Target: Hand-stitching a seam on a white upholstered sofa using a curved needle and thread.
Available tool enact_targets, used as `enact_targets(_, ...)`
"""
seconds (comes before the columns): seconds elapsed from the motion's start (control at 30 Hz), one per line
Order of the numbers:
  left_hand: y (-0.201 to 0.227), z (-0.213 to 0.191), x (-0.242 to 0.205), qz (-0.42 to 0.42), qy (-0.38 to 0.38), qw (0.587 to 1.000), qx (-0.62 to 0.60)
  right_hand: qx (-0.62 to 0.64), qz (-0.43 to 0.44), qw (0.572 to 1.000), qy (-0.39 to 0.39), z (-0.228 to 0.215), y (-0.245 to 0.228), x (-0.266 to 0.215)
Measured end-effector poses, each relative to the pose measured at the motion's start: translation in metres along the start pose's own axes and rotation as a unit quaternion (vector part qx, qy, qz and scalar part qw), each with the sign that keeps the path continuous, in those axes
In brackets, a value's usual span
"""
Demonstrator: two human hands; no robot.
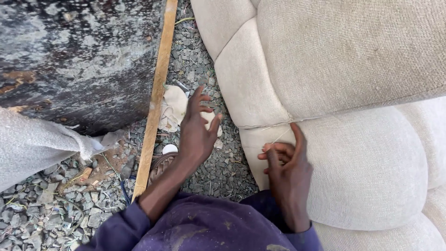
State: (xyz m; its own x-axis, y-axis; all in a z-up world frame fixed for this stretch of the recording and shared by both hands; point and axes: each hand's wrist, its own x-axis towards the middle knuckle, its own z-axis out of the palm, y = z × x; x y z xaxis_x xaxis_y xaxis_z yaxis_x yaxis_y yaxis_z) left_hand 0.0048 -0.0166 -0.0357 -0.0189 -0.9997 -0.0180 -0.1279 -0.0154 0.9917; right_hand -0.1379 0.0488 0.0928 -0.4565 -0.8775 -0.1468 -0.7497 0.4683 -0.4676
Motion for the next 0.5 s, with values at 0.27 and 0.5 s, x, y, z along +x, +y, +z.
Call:
enact_targets(0.27,0.012,-0.013,-0.047,0.032,-0.228,0.971,-0.061,0.112,-0.213,0.966,-0.092,0.002,0.015,-0.003)
enact_targets(0.5,-0.001,0.047,-0.029,0.128,-0.160,0.978,-0.027,-0.005,-0.150,0.987,0.051,-0.060,-0.002,-0.027)
